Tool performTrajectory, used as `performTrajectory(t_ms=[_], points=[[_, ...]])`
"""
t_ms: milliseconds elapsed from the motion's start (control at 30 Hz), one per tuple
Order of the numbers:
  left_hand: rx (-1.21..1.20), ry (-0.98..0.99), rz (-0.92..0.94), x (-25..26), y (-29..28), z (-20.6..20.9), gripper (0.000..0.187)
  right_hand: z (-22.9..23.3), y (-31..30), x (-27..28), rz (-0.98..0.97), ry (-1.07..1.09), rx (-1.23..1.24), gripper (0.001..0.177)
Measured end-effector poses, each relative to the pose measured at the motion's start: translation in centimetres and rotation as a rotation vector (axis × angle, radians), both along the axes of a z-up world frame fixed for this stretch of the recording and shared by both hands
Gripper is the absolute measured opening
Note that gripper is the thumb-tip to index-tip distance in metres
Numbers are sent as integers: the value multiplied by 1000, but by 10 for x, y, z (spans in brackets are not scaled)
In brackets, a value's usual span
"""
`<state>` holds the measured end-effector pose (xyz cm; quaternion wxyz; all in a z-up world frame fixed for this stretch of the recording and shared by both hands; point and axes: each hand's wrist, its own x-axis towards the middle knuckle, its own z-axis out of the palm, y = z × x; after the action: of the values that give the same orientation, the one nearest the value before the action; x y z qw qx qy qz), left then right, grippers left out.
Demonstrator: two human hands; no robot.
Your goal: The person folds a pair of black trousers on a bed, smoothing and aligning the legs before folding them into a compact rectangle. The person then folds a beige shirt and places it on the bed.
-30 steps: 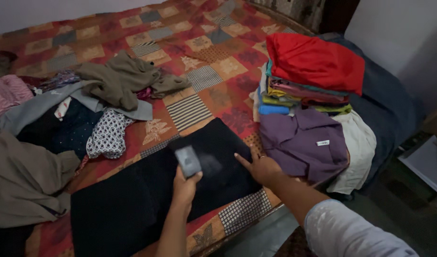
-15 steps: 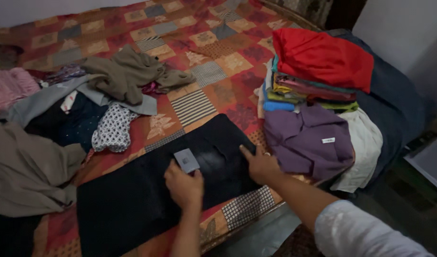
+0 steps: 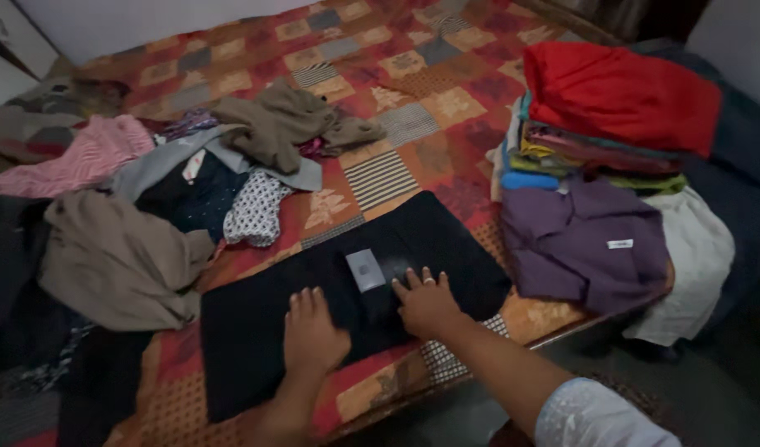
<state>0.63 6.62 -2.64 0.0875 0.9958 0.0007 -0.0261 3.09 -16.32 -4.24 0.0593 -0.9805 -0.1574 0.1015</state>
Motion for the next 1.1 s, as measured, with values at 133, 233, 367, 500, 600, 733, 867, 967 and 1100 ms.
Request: performTrajectory(t_ms=[133, 233, 367, 500, 600, 733, 867, 967, 1100], points=[[-55, 178, 128, -24, 19, -3, 99, -1, -11, -4, -16, 22, 46, 71], [-76, 258, 91, -25, 24, -5, 102, 1, -15, -7, -3, 41, 46, 78], [-38, 210, 25, -17, 32, -7, 98, 5, -11, -8, -12, 38, 20, 84], [-567, 172, 153, 17, 73, -10, 67, 13, -10, -13, 1, 62, -2, 84], [-483, -102, 401, 35, 140, -20, 51, 34, 1, -17, 17, 64, -38, 88], [-196, 72, 704, 34, 229, -76, 56, 52, 33, -33, 218, -111, 96, 93], [-621, 237, 860, 28, 261, -125, 65, 53, 79, -47, 516, -53, 185, 91], [-1104, 503, 906, 40, 251, -108, 57, 51, 89, -52, 556, 69, 344, 83], [-958, 299, 491, 68, 193, -14, 50, 58, 71, -34, 241, 62, 789, 62]])
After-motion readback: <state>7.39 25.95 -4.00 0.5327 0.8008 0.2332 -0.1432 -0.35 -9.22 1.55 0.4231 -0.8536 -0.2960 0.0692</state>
